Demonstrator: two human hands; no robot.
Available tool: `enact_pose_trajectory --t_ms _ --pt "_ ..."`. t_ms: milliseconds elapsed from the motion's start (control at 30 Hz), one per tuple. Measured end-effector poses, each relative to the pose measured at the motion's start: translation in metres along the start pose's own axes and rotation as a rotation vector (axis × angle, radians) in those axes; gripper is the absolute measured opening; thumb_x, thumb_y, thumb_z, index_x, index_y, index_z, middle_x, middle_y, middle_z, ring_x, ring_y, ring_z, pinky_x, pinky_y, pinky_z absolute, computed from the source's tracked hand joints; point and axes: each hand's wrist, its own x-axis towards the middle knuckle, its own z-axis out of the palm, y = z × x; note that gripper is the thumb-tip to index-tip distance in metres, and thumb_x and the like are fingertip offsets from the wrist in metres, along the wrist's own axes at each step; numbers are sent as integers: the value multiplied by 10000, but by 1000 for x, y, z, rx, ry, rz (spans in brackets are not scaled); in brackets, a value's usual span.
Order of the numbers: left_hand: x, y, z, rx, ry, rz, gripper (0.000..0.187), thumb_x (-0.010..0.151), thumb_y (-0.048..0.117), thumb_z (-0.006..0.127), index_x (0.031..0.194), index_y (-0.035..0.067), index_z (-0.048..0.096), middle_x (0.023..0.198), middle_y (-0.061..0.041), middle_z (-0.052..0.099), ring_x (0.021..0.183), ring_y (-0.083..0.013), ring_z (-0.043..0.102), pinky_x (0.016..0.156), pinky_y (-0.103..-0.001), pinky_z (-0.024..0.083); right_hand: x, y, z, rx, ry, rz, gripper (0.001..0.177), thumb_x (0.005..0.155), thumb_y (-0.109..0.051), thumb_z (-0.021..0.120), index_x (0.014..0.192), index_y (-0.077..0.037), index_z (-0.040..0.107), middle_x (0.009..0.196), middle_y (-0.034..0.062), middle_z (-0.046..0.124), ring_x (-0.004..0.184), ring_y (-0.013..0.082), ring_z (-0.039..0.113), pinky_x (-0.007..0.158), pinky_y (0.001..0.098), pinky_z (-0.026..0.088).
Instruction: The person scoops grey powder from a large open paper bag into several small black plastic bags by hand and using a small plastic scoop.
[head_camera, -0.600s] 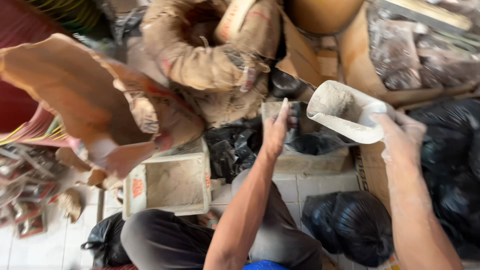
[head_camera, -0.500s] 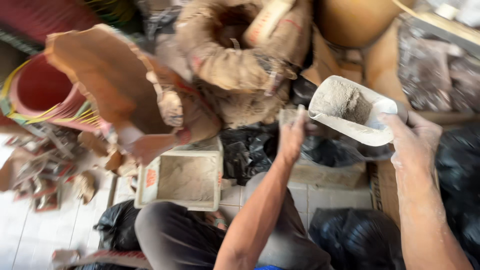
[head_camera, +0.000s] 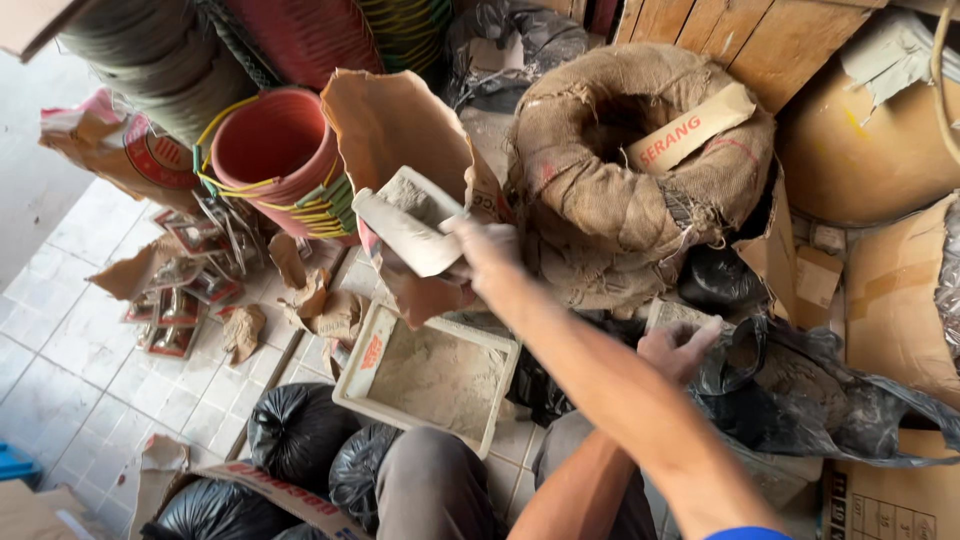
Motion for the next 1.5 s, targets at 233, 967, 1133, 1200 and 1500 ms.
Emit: enact_pose_trajectory --t_ms 233,967,1133,1200,1500 --pt "-25 27 -18 292 -183 43 548 879 818 673 1099 321 746 970 66 751 1068 -226 738 1024 -425 560 85 83 18 -227 106 32 746 811 -450 834 1371 6 649 1424 209 637 1385 354 604 1058 513 597" --pt "-10 18 51 454 104 2 954 819 708 805 1456 50 537 1313 -231 651 1258 -429 666 1091 -575 541 -109 -72 -358 -669 757 -434 394 925 -408 730 1223 -164 815 1102 57 800 1133 240 738 1012 378 537" --pt "6 -7 70 510 54 239 836 851 780 647 1300 80 556 1313 -190 612 1244 -390 558 1046 -522 464 -100 4 -587 -970 1070 -188 964 845 -377 810 1630 -22 378 1493 438 410 1424 574 370 1138 616 367" --pt "39 -40 85 382 124 268 443 950 507 738 1095 102 633 1057 -163 664 1089 -427 706 981 -548 568 -55 58 -675 -736 912 -241 830 775 -472 953 1469 -117 669 1388 159 699 1332 364 606 1091 584 462" --pt "23 26 43 -295 -451 -170 180 883 92 825 886 -47 711 570 -66 536 523 -141 602 556 -260 583 -109 -1 -607 -450 660 -159 244 970 -291 861 989 -59 788 895 136 729 1083 323 725 1034 638 508"
